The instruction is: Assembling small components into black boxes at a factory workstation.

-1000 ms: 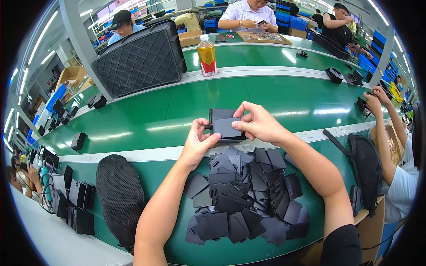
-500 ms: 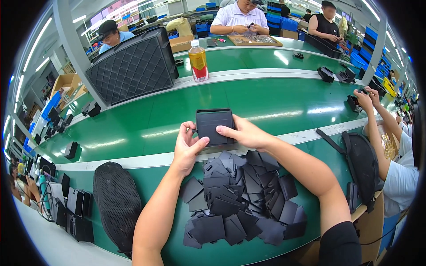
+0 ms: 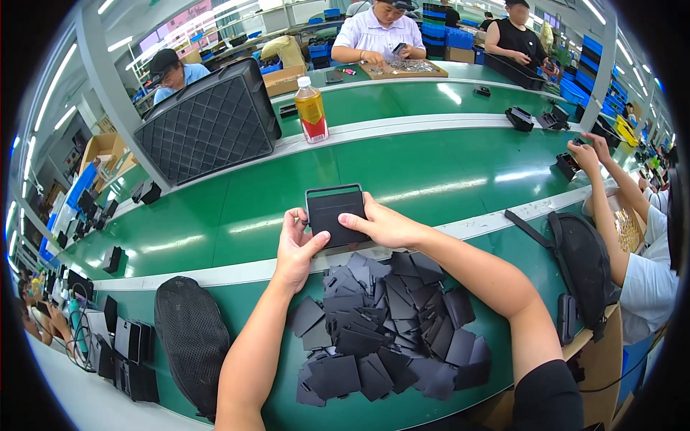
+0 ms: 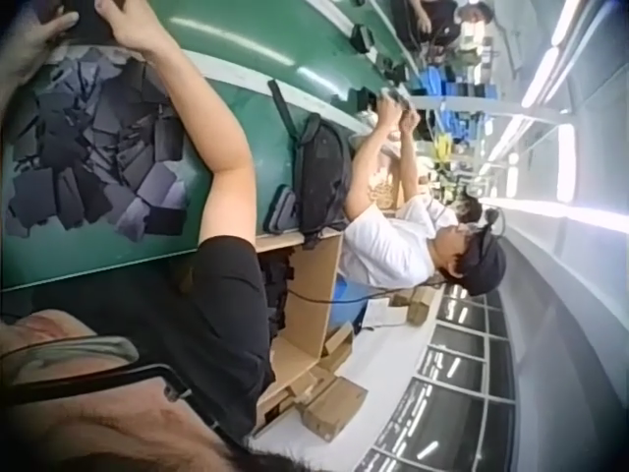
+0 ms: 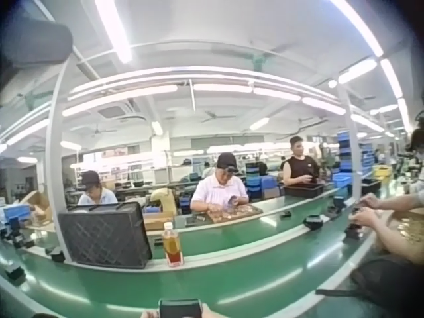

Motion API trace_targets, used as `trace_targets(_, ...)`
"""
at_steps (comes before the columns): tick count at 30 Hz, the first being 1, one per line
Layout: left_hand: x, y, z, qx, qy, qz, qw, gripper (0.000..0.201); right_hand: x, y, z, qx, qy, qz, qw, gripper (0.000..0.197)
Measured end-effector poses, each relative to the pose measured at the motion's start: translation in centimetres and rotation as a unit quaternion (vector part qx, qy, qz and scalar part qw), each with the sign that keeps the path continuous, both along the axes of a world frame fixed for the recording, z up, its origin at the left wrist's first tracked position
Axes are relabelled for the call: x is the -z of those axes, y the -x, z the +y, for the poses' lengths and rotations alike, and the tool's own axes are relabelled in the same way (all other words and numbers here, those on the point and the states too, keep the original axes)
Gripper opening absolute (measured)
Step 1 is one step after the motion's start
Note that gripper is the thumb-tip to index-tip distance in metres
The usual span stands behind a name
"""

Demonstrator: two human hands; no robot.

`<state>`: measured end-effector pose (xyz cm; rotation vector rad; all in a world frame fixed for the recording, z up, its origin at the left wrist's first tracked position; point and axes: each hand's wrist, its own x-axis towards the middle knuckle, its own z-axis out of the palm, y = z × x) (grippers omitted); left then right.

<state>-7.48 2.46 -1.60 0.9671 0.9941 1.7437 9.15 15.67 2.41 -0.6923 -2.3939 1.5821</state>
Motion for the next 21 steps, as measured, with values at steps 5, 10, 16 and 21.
trace_targets(5, 0.4, 0.1, 0.6, -0.002, -0.001, 0.01, 1.0, 0.042, 1.5, 0.8, 0.6, 0.028, -0.032, 0.099, 0.994, 0.07)
trace_targets(10, 2.1, 2.2, 0.6, -0.01, 0.006, -0.022, 1.0, 0.042, 2.8, 2.7, 1.0, 0.03, -0.013, 0.096, 0.995, 0.067)
trace_targets(16, 2.2, 3.2, -0.1, 0.05, -0.006, -0.084, 0.995, 0.042, 3.1, 3.0, 1.1, 0.035, 0.08, 0.097, 0.991, 0.066)
trace_targets(21, 0.6, 2.1, -1.6, 0.022, 0.016, -0.021, 0.999, 0.042, 1.8, 2.6, -0.3, 0.027, 0.106, 0.08, 0.991, 0.068)
